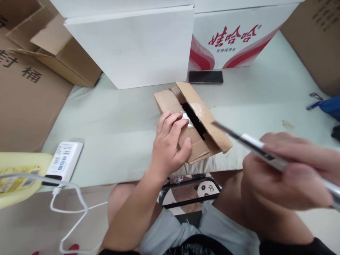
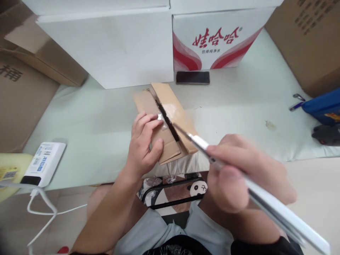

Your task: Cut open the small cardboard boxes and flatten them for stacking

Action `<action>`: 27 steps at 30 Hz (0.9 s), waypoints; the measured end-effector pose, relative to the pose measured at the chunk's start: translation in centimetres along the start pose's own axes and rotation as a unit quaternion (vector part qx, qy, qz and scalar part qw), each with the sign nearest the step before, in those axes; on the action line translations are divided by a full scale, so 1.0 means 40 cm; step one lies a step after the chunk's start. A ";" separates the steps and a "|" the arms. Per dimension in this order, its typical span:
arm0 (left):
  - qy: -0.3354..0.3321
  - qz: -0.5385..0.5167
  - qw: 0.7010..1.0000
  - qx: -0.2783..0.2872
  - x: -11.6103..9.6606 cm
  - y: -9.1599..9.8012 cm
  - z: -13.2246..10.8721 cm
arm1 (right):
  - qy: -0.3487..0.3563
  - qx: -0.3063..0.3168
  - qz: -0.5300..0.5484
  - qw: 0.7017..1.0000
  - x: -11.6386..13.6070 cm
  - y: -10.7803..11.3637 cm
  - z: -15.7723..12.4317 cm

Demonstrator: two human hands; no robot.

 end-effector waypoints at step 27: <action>-0.046 0.029 0.997 -0.055 0.102 0.063 -0.009 | -0.184 0.213 -0.199 0.939 -0.375 -0.153 0.000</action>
Point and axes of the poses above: each hand's wrist, its own z-axis towards the middle knuckle, its own y-axis out of the back of the hand, x = y × z, the point moved 4 cm from there along z, towards the middle knuckle, and after that the axes turned 4 degrees about z, right-handed, at the moved point
